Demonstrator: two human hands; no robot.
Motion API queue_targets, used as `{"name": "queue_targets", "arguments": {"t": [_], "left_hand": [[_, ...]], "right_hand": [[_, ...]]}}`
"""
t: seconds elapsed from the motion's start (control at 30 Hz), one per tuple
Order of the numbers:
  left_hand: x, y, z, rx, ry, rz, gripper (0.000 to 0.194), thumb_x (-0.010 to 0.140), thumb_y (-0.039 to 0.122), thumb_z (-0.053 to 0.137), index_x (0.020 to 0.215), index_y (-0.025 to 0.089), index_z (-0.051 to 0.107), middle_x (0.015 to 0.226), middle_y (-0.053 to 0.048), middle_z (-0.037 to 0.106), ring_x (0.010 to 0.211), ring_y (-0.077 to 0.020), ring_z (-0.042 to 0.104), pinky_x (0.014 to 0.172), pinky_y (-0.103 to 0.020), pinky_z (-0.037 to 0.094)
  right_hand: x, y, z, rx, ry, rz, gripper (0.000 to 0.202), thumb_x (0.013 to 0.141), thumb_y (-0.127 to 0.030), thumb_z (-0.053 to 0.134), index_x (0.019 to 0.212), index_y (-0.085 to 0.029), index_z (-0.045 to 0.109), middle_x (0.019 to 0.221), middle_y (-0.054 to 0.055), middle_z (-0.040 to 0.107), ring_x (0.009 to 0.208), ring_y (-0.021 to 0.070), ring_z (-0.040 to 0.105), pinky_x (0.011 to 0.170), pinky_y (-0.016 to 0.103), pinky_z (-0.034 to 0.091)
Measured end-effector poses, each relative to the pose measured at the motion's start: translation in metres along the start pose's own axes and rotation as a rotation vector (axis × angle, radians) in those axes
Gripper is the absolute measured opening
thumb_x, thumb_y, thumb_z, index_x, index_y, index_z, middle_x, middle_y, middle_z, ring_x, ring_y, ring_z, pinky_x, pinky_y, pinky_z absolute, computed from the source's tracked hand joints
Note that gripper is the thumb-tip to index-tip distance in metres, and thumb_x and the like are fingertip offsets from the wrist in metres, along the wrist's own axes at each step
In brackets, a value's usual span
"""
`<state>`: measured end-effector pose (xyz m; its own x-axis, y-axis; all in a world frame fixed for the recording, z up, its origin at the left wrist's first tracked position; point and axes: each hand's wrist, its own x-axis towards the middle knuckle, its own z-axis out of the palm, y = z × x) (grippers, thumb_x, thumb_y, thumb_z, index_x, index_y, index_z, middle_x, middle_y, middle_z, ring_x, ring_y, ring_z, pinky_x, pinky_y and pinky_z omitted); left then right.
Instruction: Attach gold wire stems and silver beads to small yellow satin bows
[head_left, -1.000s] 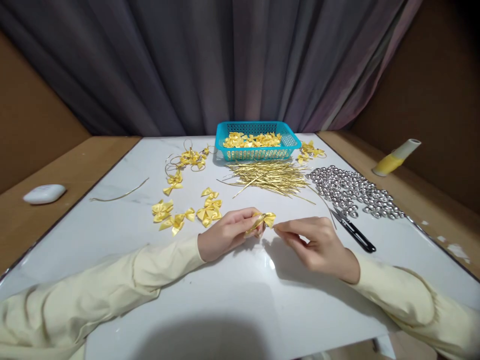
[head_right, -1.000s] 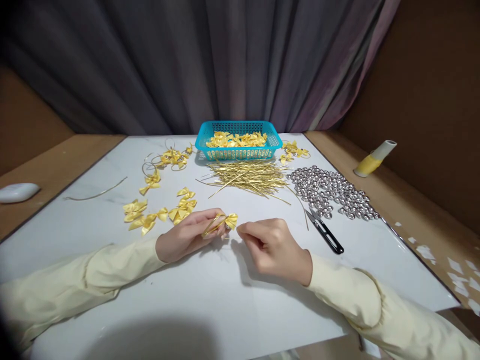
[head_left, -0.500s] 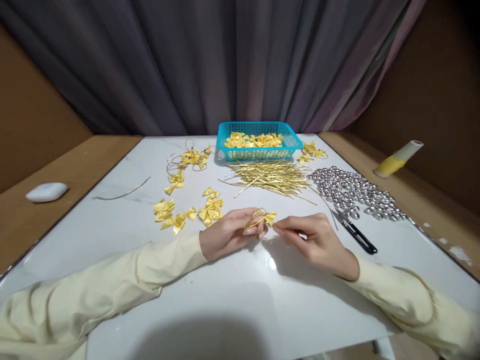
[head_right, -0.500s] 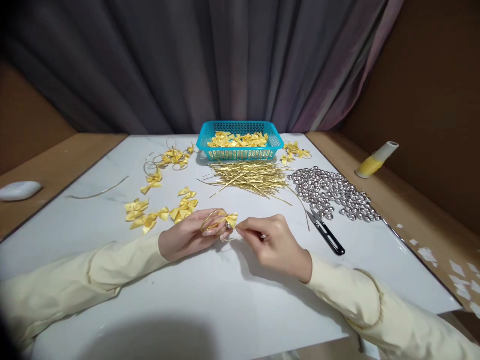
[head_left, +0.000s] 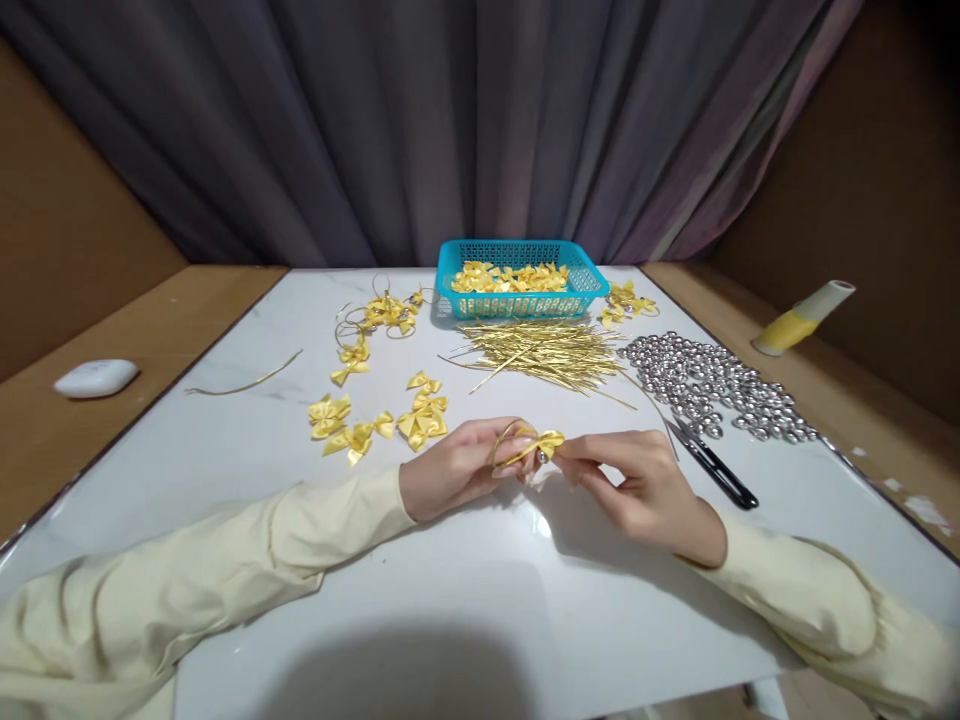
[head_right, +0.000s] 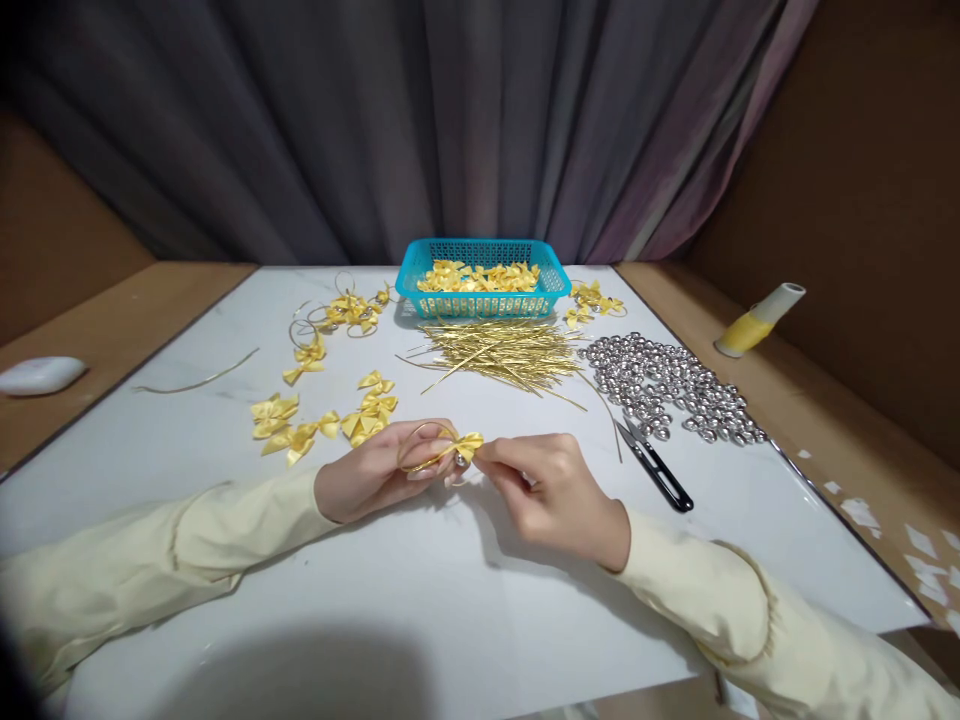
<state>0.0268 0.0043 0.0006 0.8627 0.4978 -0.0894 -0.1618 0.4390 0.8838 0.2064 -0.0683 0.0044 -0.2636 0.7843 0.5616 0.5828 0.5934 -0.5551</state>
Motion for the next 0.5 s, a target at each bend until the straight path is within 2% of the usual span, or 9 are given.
{"name": "queue_targets", "arguments": {"t": [0.13,0.3,0.5], "left_hand": [[-0.0014,0.0008,-0.0001,0.079,0.011,0.013,0.015,0.079,0.024,0.059,0.072,0.011,0.057,0.070,-0.003,0.051,0.069,-0.0131,0.046,0.069,-0.025,0.034],[-0.0021,0.0007,0.0011,0.125,0.029,0.039,0.021,0.080,0.031,0.058,0.072,0.011,0.058,0.069,-0.003,0.051,0.068,-0.0136,0.046,0.067,-0.025,0.034],[-0.0032,-0.0005,0.0006,0.182,0.012,0.057,0.021,0.084,0.030,0.054,0.074,0.012,0.057,0.071,-0.003,0.052,0.068,-0.0128,0.047,0.069,-0.025,0.034]], "right_hand": [[-0.0001,-0.0002,-0.0012,-0.006,-0.006,-0.010,0.019,0.079,-0.009,0.045,0.072,-0.013,0.062,0.054,0.002,0.061,0.046,0.0100,0.053,0.047,0.020,0.042],[0.0002,-0.0012,-0.0021,-0.018,-0.018,-0.015,0.022,0.079,-0.009,0.042,0.070,-0.014,0.061,0.053,0.002,0.059,0.045,0.0094,0.052,0.047,0.019,0.042],[0.0004,-0.0022,-0.0024,-0.017,-0.016,-0.019,0.022,0.079,-0.009,0.041,0.069,-0.014,0.059,0.053,0.002,0.059,0.044,0.0089,0.050,0.045,0.019,0.040]]}}
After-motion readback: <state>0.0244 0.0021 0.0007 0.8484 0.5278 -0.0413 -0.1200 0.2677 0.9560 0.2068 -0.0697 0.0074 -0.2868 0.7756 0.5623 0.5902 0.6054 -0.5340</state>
